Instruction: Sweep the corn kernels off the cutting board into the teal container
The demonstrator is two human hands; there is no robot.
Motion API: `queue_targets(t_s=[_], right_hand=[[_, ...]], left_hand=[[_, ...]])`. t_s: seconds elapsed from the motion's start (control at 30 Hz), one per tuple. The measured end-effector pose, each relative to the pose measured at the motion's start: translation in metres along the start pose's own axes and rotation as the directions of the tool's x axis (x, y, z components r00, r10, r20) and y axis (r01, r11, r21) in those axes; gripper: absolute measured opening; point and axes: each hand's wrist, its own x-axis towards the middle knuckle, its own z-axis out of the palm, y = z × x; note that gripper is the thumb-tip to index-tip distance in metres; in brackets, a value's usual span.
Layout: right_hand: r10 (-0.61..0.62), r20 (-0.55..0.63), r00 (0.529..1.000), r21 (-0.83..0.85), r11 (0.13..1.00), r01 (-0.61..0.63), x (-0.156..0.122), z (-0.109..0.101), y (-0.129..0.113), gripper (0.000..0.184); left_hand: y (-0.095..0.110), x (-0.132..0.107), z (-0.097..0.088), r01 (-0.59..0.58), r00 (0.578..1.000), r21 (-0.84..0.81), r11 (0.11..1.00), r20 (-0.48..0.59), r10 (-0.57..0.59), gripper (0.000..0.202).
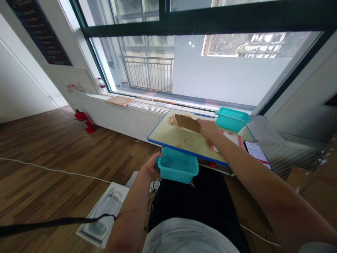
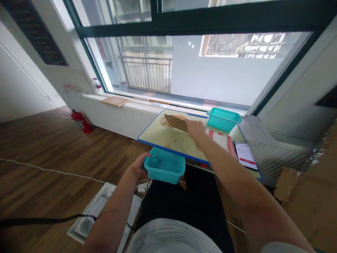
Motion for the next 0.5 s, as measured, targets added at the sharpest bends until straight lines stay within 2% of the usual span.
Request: queue_targets(t_s=[0.23, 0.5], right_hand=[[-0.039, 0.023, 0.999, 0.0, 0.999, 0.039, -0.004, -0.002, -0.004, 0.047], [-0.066, 0.038, 0.997, 0.01, 0.998, 0.066, -0.012, -0.005, -0.012, 0.047]], left_hand=[[0.0, 0.002, -0.004, 0.005, 1.0, 0.001, 1.0, -0.015, -0.005, 0.038], [-0.003, 0.008, -0.009, -0.007, 1.0, -0.008, 1.0, 0.018, 0.007, 0.039]])
